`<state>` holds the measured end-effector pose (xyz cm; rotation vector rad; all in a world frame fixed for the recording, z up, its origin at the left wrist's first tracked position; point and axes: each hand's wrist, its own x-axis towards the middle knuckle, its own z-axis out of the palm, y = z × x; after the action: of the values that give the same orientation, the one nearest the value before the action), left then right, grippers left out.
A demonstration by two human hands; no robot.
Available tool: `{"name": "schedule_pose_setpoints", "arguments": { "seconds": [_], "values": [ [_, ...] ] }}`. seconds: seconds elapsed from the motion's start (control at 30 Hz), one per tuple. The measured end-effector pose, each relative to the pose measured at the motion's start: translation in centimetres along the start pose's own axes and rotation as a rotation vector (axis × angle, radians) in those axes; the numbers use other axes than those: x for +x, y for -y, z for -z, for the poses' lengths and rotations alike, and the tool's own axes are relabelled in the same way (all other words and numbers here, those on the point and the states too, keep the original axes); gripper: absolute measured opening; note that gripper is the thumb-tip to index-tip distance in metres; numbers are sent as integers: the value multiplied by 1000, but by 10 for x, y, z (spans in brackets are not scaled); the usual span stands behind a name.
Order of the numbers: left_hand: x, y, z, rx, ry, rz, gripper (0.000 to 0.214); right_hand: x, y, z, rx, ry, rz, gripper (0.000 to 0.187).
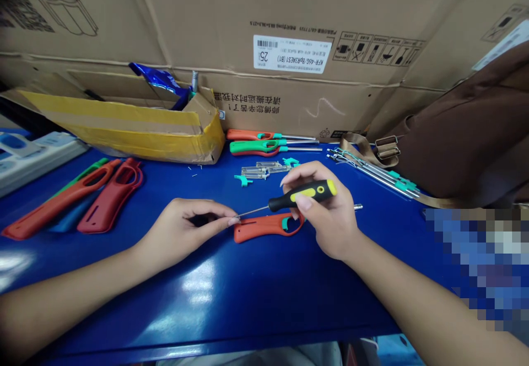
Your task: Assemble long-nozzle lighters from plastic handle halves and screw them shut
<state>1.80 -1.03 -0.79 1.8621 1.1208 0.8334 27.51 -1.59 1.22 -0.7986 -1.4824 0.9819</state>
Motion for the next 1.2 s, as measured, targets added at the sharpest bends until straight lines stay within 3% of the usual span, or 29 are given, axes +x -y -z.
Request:
{"name": "schedule_pose_setpoints", "arguments": {
  "seconds": [0.33, 0.63, 0.97, 1.03, 1.2],
  "values": [
    [0, -4, 1, 0, 46, -166, 10, 1, 4, 1, 56, 114, -3, 22],
    [1, -2, 0, -55, 84, -201, 10, -4, 10, -2, 92, 244, -32, 21],
    [1, 0, 1, -35, 89, -258, 10, 2, 12, -4, 167, 194, -105, 20],
    [0, 1, 1, -2, 80, -252, 18, 4, 13, -4, 152, 148, -114, 21],
    [0, 8, -1, 188, 99, -310, 61, 9, 16, -2, 108, 61, -106, 24]
  ]
}}
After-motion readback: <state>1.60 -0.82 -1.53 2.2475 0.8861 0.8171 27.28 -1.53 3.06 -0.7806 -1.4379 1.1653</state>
